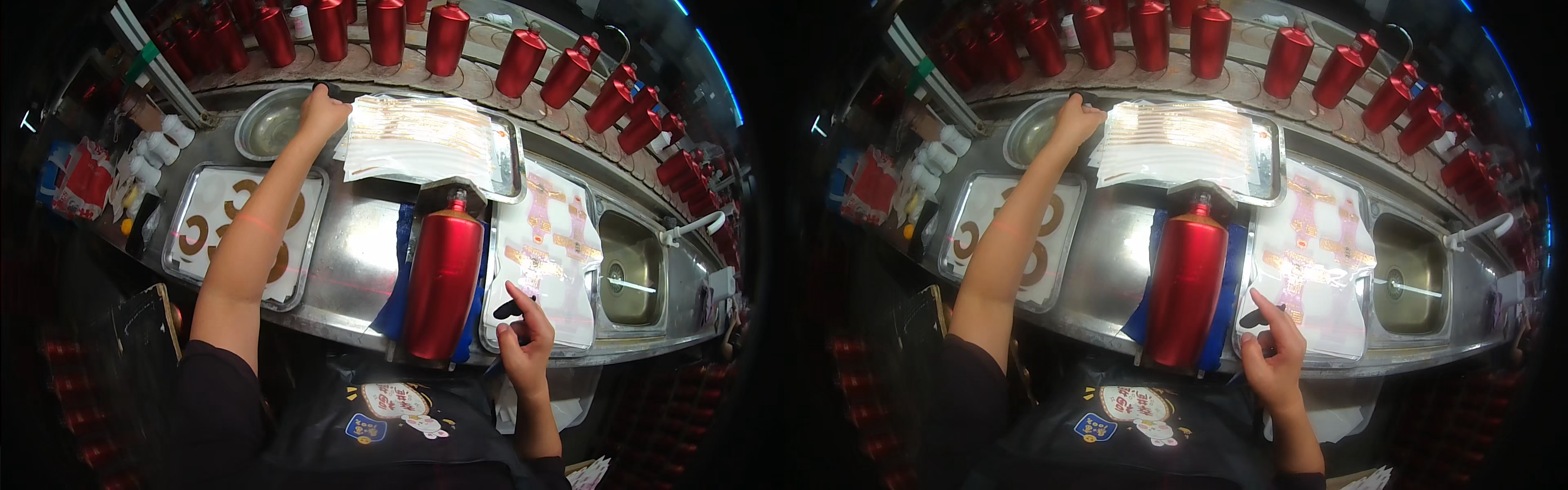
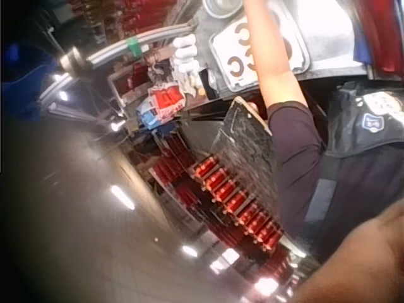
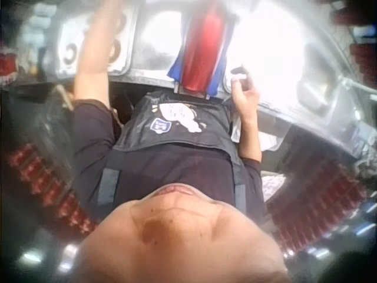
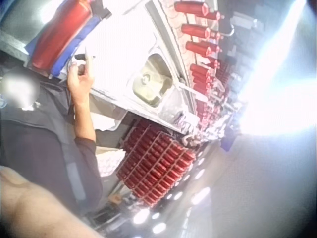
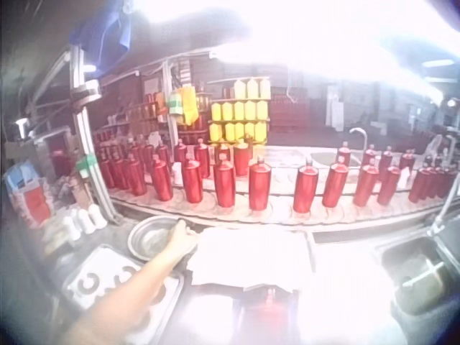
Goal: The person applies gold circular labels to the necks of red cylindrical bottles, then affixes a rectangular label to the body of each bottle. They wipe the bottle surfaces with a cloth and place the finished bottles on a nearby table. The process is repeated for multiple bottles.
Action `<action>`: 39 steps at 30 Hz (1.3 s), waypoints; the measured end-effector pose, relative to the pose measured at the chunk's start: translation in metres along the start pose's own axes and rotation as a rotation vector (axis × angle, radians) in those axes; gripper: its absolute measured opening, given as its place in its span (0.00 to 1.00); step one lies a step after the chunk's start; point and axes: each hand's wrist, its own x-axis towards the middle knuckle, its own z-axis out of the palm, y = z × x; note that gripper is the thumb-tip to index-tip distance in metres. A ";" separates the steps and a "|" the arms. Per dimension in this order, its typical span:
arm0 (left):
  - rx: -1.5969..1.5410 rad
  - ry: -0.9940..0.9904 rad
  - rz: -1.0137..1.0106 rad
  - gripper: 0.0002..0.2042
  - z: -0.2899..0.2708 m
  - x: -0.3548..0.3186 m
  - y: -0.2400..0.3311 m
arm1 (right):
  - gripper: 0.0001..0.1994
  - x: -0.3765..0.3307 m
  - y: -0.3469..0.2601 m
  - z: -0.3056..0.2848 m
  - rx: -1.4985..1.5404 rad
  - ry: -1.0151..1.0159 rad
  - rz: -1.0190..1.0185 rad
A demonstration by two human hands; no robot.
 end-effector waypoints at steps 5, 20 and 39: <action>-0.210 -0.145 -0.228 0.30 0.021 0.042 0.004 | 0.30 0.006 0.000 -0.007 -0.035 0.079 0.074; -0.006 -0.278 -0.208 0.53 0.021 0.032 0.008 | 0.30 0.037 0.010 -0.004 -0.009 0.031 0.134; 0.024 -0.227 -0.177 0.36 0.028 0.040 0.002 | 0.30 0.023 0.009 -0.006 -0.020 0.068 0.147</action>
